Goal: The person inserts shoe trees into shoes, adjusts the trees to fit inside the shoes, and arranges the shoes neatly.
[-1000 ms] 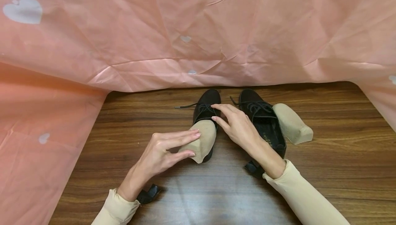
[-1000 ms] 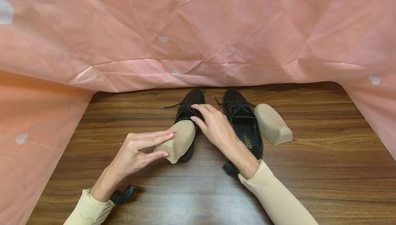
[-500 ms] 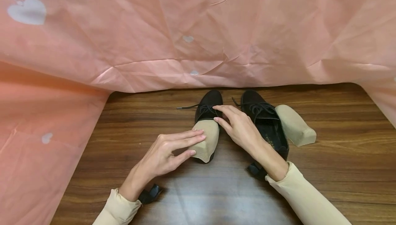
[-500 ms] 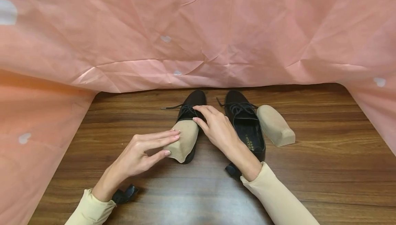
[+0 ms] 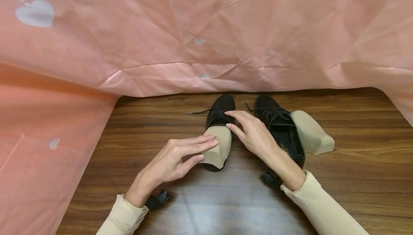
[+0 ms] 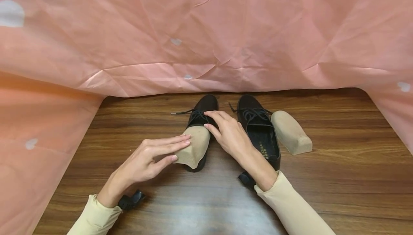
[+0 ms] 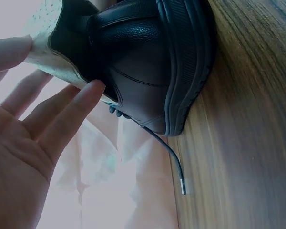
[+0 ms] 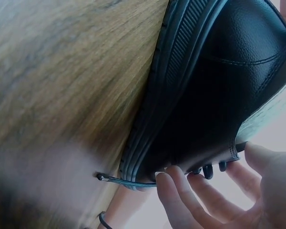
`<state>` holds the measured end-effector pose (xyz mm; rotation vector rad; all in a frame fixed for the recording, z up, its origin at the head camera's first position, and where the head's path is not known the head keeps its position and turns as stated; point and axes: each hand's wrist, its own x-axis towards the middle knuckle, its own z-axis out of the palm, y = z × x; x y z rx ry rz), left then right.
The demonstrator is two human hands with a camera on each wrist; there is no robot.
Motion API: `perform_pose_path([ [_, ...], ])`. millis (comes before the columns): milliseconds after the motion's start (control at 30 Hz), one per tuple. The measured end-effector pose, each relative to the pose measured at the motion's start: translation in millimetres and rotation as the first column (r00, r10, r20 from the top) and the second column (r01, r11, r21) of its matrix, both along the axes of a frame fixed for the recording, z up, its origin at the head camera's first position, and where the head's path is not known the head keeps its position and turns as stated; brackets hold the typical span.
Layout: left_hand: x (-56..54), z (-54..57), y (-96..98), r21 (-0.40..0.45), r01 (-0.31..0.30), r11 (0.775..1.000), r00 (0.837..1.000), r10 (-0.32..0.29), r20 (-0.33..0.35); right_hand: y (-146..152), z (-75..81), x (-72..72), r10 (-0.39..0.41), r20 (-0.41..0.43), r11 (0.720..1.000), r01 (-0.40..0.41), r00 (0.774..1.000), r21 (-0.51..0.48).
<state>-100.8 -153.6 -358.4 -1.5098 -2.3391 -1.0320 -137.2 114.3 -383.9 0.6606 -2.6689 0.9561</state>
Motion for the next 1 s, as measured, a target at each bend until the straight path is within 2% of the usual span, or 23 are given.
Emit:
perform_pose_path([
  [233, -5.6, -0.9, 2.0, 0.008, 0.004, 1.000, 0.999, -0.004, 0.038, 2, 0.0, -1.4, 0.006, -0.016, 1.000, -0.006, 1.000, -0.006],
  [467, -6.1, -1.6, 2.6, 0.020, 0.009, 1.000, 0.996, -0.011, 0.086, 3, -0.9, -1.6, 0.009, -0.016, 1.000, -0.009, 1.000, -0.003],
  [667, -8.2, -2.8, 3.0, 0.019, 0.013, 1.000, 0.996, -0.014, 0.087, 4, -1.4, -1.0, 0.005, -0.012, 1.000, -0.005, 1.000, -0.010],
  [833, -9.8, -3.5, 2.0, 0.003, -0.015, 1.000, 0.996, 0.014, 0.086, 3, -2.3, -0.8, 0.014, -0.026, 1.000, -0.015, 1.000, -0.025],
  [1000, -11.9, -5.6, 3.2, 0.023, -0.039, 0.999, 0.997, 0.038, 0.063, 3, -3.8, -0.7, 0.014, -0.042, 0.999, -0.015, 0.999, -0.031],
])
